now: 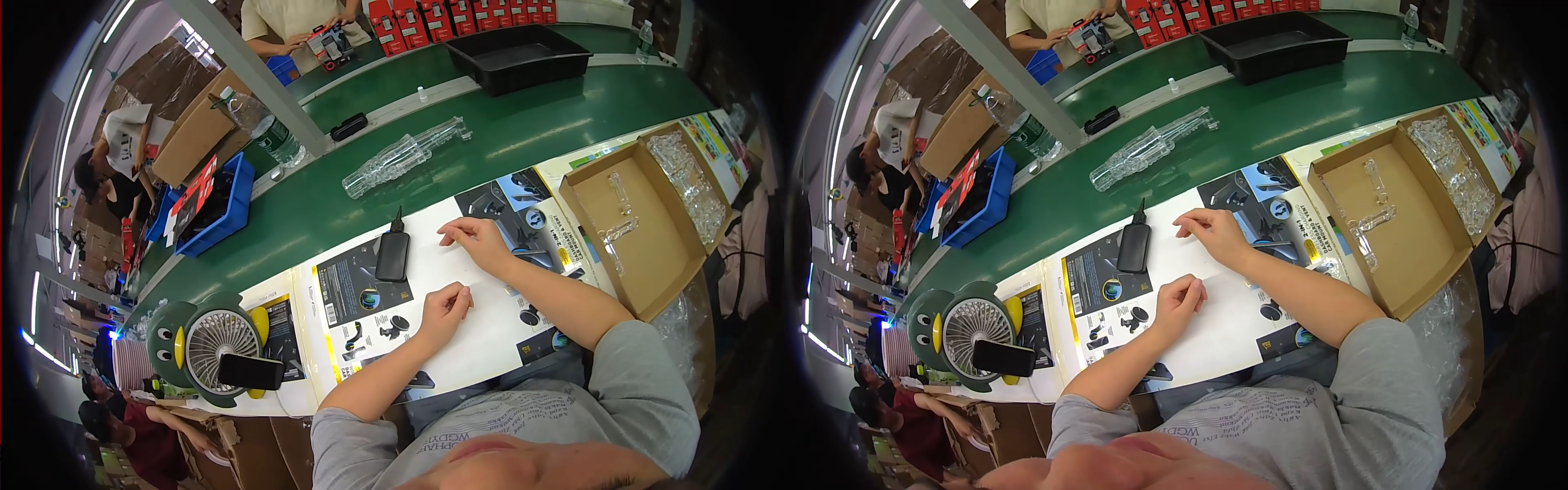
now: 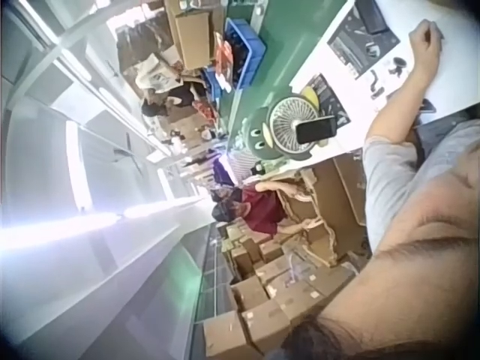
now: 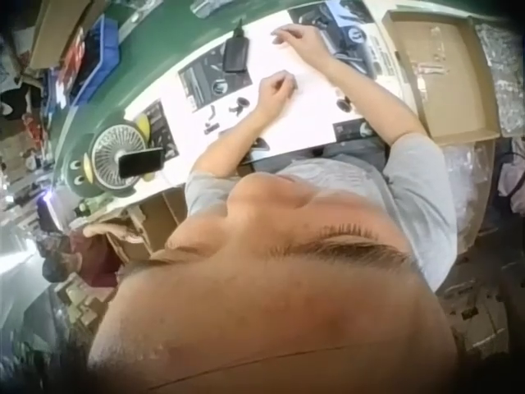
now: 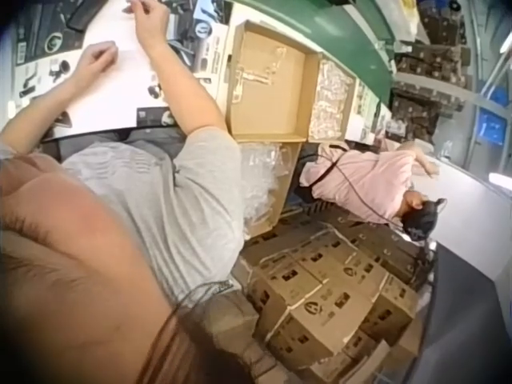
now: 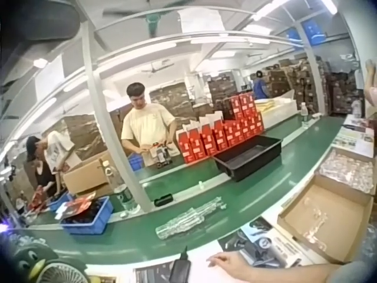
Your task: The person is seen packaging and assembling components of small green frog-shaped fans at a factory workstation.
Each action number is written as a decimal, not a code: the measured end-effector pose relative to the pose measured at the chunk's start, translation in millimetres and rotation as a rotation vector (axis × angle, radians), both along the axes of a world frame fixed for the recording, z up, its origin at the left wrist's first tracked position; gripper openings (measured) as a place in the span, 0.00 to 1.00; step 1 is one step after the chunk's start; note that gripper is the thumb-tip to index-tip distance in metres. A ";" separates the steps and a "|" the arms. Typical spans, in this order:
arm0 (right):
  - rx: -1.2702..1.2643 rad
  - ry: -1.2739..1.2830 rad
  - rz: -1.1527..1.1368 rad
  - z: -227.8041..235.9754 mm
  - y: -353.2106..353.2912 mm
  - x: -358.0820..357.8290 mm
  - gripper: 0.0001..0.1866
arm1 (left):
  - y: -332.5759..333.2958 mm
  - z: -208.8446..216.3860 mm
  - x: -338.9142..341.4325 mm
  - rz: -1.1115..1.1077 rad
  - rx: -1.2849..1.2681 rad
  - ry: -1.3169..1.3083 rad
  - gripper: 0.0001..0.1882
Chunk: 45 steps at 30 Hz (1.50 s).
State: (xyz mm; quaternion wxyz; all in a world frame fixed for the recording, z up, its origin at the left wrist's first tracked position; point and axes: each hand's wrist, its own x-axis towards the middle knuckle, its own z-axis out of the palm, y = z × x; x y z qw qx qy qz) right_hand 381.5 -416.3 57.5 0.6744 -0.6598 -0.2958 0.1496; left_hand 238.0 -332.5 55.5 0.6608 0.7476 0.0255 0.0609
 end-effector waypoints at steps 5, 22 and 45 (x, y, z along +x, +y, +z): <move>-0.042 0.057 0.052 0.0 -0.2 2.1 0.20 | 1.6 -0.4 -1.3 0.007 0.020 -0.005 0.16; 0.060 0.066 0.170 -1.1 -3.1 2.5 0.27 | -0.3 2.2 -1.6 0.028 -0.003 0.055 0.16; 0.053 -0.260 0.007 -2.9 -3.2 1.4 0.19 | 1.0 -2.0 -0.8 0.011 0.020 0.001 0.17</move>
